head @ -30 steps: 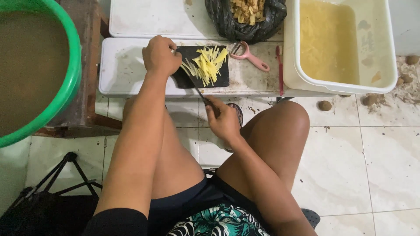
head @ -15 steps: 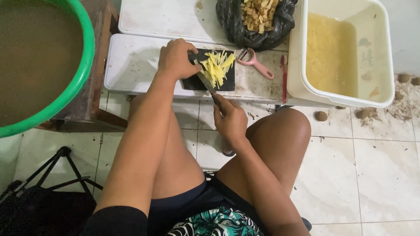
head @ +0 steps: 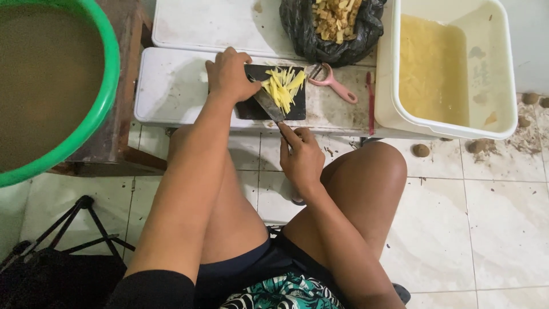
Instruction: A person is julienning potatoes using a knife on a small cutting board and then placing the strips into a container of water.
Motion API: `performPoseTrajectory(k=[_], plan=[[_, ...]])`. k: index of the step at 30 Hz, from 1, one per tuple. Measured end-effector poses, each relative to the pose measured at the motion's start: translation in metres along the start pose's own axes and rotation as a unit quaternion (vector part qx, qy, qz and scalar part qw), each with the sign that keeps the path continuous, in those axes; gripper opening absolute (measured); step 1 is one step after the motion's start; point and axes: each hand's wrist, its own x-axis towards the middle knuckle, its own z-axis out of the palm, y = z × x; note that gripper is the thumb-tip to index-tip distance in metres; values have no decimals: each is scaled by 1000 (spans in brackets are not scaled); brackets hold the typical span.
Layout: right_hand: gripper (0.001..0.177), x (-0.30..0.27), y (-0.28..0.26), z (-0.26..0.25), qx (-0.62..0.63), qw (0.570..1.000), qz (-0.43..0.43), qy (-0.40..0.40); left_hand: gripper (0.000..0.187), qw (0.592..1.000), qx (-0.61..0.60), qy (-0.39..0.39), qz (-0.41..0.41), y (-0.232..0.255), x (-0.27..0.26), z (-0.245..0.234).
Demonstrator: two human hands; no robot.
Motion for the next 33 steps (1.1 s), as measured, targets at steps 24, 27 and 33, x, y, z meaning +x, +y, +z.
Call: performPoseTrajectory(k=[24,27,33], plan=[[34,25,10,-95,447,836,316,41,24,979,-59,50,190,51,0,12],[34,21,15,-98,471,819,327,25,32,975,-30,29,221,60,6,32],[32,19,22,-95,495,808,319,20,28,972,21,10,232,77,18,63]])
